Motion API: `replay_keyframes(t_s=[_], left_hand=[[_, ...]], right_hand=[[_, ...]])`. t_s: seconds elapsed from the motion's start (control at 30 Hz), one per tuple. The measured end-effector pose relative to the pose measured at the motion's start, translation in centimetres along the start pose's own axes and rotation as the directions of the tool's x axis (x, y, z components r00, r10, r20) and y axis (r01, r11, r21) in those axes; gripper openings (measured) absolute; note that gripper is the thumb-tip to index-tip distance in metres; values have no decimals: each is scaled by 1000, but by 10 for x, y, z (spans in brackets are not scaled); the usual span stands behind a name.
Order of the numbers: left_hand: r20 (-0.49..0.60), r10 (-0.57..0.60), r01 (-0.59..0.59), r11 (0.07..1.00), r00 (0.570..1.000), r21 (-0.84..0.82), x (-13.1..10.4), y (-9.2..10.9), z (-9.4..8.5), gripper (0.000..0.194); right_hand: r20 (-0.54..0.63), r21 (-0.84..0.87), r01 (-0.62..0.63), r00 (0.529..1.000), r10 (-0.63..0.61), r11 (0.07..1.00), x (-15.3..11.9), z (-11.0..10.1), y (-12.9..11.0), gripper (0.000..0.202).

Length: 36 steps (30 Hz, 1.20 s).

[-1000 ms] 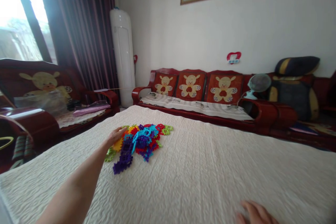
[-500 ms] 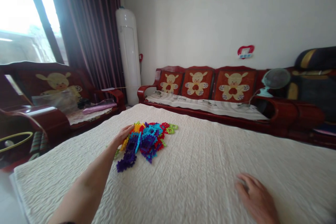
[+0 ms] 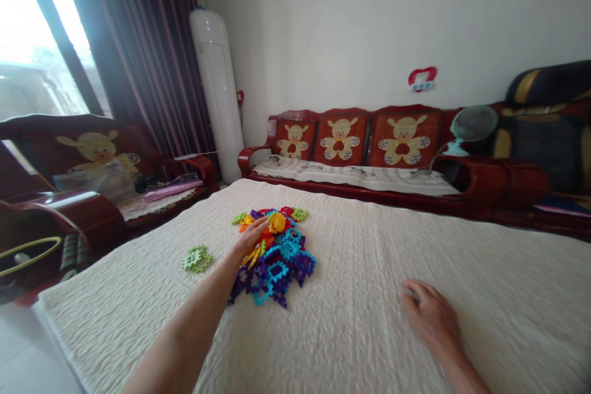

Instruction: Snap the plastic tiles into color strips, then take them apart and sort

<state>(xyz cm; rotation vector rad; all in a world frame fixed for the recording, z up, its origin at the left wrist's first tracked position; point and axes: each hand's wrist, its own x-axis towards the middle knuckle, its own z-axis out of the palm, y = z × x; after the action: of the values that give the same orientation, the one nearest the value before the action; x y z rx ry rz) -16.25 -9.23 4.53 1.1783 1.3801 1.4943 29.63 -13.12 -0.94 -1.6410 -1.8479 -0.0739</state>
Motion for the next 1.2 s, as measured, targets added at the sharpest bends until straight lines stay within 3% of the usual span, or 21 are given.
replay_keyframes(t_s=[0.23, 0.47, 0.53, 0.6, 0.67, 0.7, 0.73, 0.77, 0.87, 0.93, 1.0, 1.1, 1.2], left_hand=[[140, 28, -16, 996, 990, -87, -20, 7, 72, 52], [186, -16, 36, 994, 982, -106, -30, 0, 138, 48], [206, 39, -31, 999, 978, -41, -32, -2, 151, 42], [212, 140, -155, 987, 967, 52, -29, 0, 153, 35], [191, 223, -258, 949, 956, 182, -22, 8, 137, 33], [172, 245, -284, 923, 954, 261, -17, 13, 122, 34], [88, 235, -250, 885, 968, 393, -13, 18, 101, 34], [-8, 210, -173, 829, 978, 532, -10, 23, 76, 33], [-232, 170, 19, 767, 958, 641, -13, 36, -14, 34], [-402, 135, 190, 719, 906, 668, -25, 38, -71, 38], [-542, 83, 357, 667, 836, 654, -40, 35, -114, 39], [-619, 22, 480, 609, 785, 631, -59, 23, -141, 37], [-571, 28, 441, 605, 820, 663, -68, 8, -127, 35]], right_hand=[[-5, 58, -58, 998, 59, 997, 1, -3, -3, 40], [-76, 205, -300, 944, 321, 932, 1, -12, -1, 52], [-64, 216, -312, 941, 332, 925, 0, -14, -2, 52], [-36, 211, -307, 946, 322, 928, 0, -16, -4, 51], [-17, 200, -310, 947, 320, 930, 0, -16, -4, 50], [-15, 195, -312, 947, 321, 930, 1, -16, -4, 49], [-15, 190, -314, 946, 323, 930, 1, -16, -3, 48], [-16, 187, -313, 947, 321, 931, 1, -15, -2, 47], [-21, 180, -286, 955, 295, 941, 2, -12, 0, 43], [-20, 173, -263, 962, 271, 949, 3, -11, 1, 43], [-15, 163, -248, 967, 254, 955, 3, -10, 1, 44], [-21, 151, -231, 971, 236, 961, 4, -10, 0, 45], [-25, 148, -231, 971, 237, 962, 4, -10, -1, 44]])
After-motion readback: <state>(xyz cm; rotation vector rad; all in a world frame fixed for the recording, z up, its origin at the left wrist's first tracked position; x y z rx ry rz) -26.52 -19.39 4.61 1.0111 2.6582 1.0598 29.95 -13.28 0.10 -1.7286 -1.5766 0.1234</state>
